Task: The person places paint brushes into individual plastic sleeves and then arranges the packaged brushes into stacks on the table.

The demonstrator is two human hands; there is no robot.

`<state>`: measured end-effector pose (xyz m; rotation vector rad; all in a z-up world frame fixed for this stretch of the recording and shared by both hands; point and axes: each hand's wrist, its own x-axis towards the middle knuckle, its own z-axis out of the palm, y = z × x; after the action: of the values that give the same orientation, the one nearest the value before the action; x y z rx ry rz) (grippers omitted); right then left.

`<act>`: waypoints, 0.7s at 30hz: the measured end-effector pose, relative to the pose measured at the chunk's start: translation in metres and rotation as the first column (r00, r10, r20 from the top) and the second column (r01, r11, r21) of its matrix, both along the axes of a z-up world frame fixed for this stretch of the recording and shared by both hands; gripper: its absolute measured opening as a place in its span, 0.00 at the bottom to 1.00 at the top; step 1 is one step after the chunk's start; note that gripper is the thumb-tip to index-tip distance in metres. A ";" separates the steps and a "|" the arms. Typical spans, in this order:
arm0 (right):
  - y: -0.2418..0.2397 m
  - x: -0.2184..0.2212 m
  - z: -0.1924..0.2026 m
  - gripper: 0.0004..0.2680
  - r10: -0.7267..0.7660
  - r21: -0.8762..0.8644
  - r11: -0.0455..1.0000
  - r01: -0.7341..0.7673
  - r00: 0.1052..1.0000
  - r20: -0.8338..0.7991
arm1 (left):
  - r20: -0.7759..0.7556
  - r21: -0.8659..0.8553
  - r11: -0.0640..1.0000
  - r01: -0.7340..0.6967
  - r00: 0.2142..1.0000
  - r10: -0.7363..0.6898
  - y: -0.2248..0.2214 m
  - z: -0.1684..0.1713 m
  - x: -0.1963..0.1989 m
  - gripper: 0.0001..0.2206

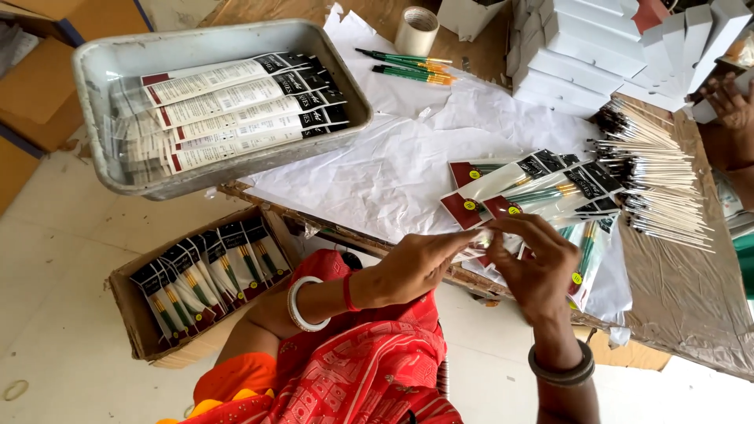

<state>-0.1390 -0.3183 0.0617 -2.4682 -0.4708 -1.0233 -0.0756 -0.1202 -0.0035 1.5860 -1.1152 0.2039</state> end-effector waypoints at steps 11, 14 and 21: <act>-0.066 -0.030 -0.064 0.09 0.068 0.356 0.931 -0.075 0.997 0.032 | -0.149 -0.282 0.951 0.126 0.974 -0.173 0.010 0.015 0.012 0.13; -0.003 -0.009 -0.048 0.12 0.442 0.867 0.472 -0.160 0.894 -0.075 | -0.199 -0.295 0.946 0.134 0.960 -0.198 0.004 0.014 0.016 0.13; -0.037 0.061 -0.110 0.03 0.397 0.820 0.556 -0.140 0.911 -0.114 | -0.208 -0.214 0.977 -0.015 0.978 -0.030 0.013 -0.023 0.077 0.08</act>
<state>-0.0780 -0.3549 -0.0487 -1.5957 -0.2028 -0.5311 0.0012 -0.1067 -0.0260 1.3763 -0.9031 0.1422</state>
